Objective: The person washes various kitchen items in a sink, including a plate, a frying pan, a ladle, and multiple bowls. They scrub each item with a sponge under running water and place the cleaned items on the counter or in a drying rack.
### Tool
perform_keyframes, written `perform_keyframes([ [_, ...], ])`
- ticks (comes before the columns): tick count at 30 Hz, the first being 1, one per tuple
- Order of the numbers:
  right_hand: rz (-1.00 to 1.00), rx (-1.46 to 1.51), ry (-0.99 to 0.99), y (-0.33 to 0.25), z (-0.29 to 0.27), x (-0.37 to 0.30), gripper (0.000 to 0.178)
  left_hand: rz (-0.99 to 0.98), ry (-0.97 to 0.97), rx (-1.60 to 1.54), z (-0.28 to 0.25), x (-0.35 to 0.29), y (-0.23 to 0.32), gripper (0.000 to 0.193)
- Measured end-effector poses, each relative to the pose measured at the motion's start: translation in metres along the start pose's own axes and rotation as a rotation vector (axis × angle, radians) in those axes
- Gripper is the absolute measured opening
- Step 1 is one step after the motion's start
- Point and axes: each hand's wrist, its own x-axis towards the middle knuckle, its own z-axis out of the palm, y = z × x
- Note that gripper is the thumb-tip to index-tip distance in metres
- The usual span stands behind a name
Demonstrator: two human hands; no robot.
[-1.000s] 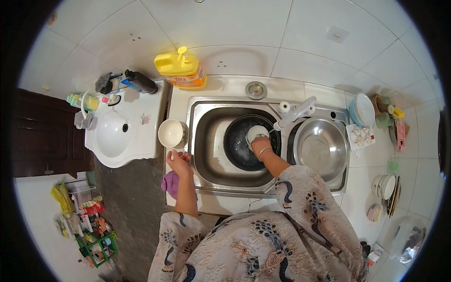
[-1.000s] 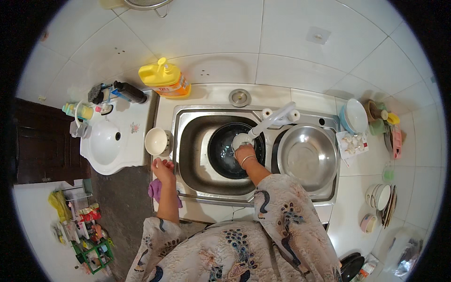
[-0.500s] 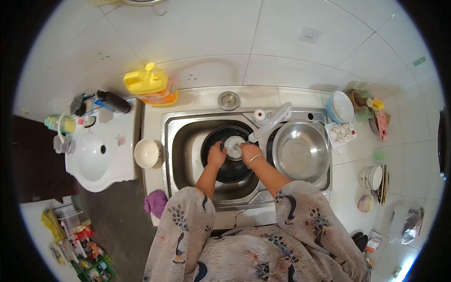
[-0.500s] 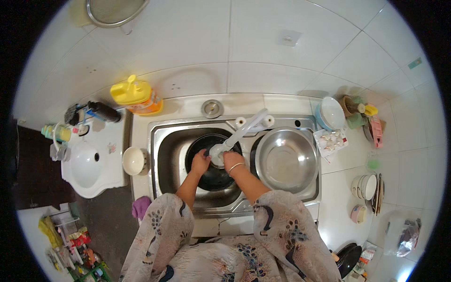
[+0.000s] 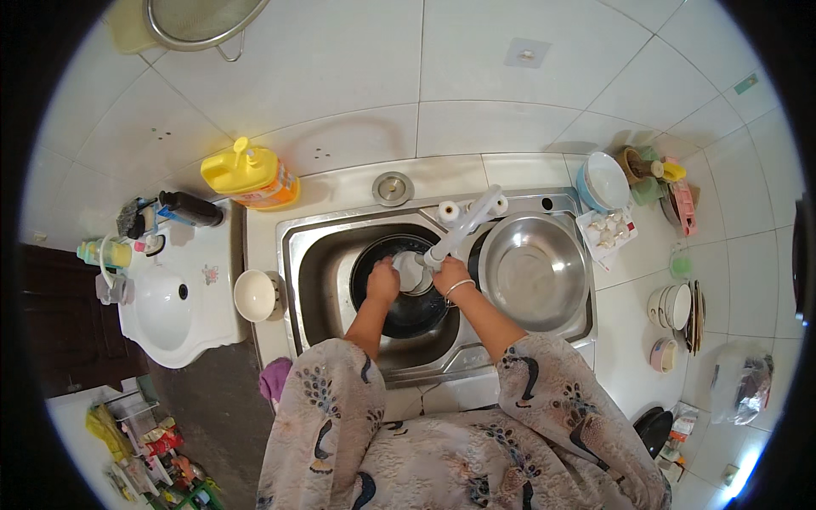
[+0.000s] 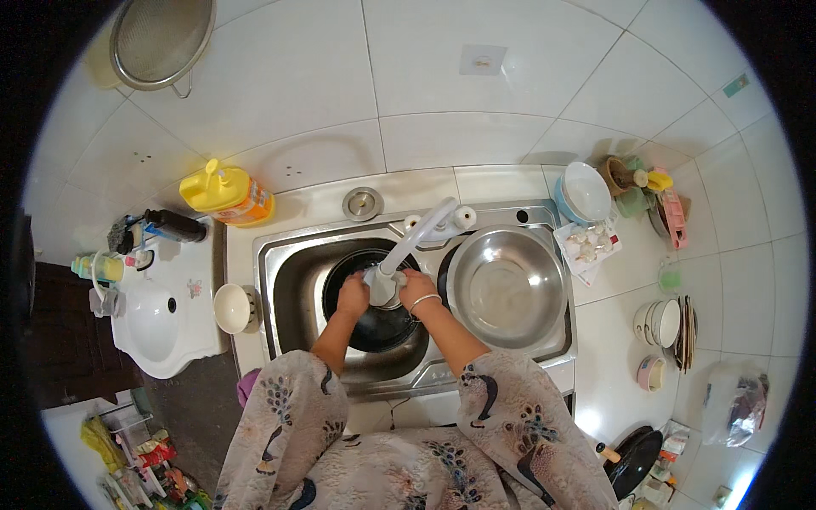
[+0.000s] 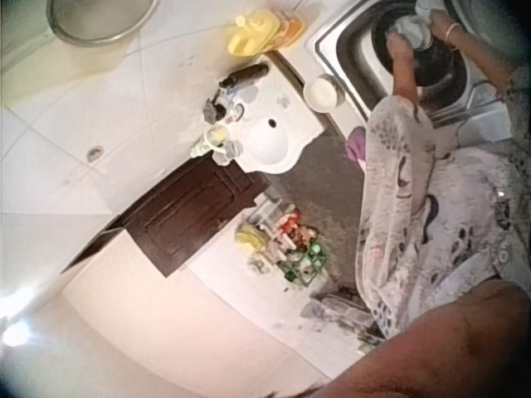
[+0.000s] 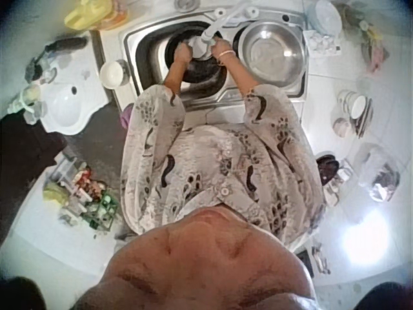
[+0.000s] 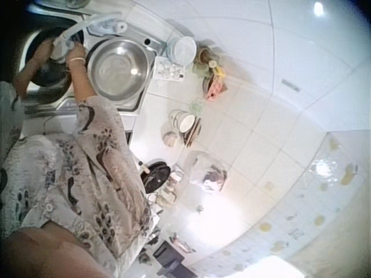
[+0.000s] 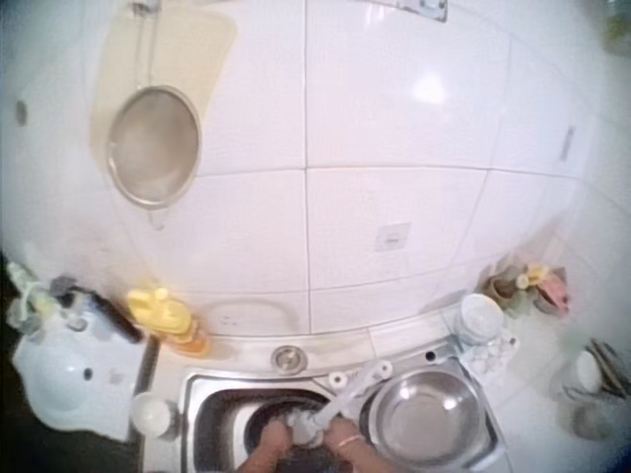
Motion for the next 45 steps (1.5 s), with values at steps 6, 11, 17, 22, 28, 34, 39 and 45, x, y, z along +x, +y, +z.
perform_keyframes([
  [6, -0.554, -0.216, -0.197, -0.041, -0.028, -0.04, 0.051, -0.339, -0.166, -0.888, -0.059, -0.015, 0.035, 0.024],
  [11, -0.889, -0.345, -0.033, -0.039, -0.056, -0.039, 0.027, -0.354, -0.573, -0.718, -0.105, -0.016, 0.035, 0.02],
  [17, -0.74, -0.039, 0.144, -0.069, -0.041, -0.052, 0.032, -0.393, -0.109, -1.361, -0.09, -0.054, 0.092, 0.043],
  [22, -1.018, -0.289, 0.079, -0.053, -0.082, -0.057, 0.039, -0.374, -0.525, -1.254, -0.129, -0.054, 0.078, 0.036],
  [28, -0.736, -0.128, 0.114, -0.061, -0.053, -0.062, 0.037, -0.326, 0.016, -1.56, -0.092, -0.07, 0.122, 0.042],
  [34, -1.019, -0.313, 0.069, -0.048, -0.093, -0.06, 0.036, -0.438, -0.472, -1.362, -0.137, -0.064, 0.099, 0.038],
  [39, -0.715, -0.05, 0.116, -0.072, -0.062, -0.068, 0.035, -0.409, -0.109, -1.499, -0.1, -0.065, 0.118, 0.035],
  [45, -0.771, 0.055, -0.113, -0.06, -0.087, -0.062, 0.024, -0.461, -0.642, -1.628, -0.134, -0.065, 0.091, 0.038],
])
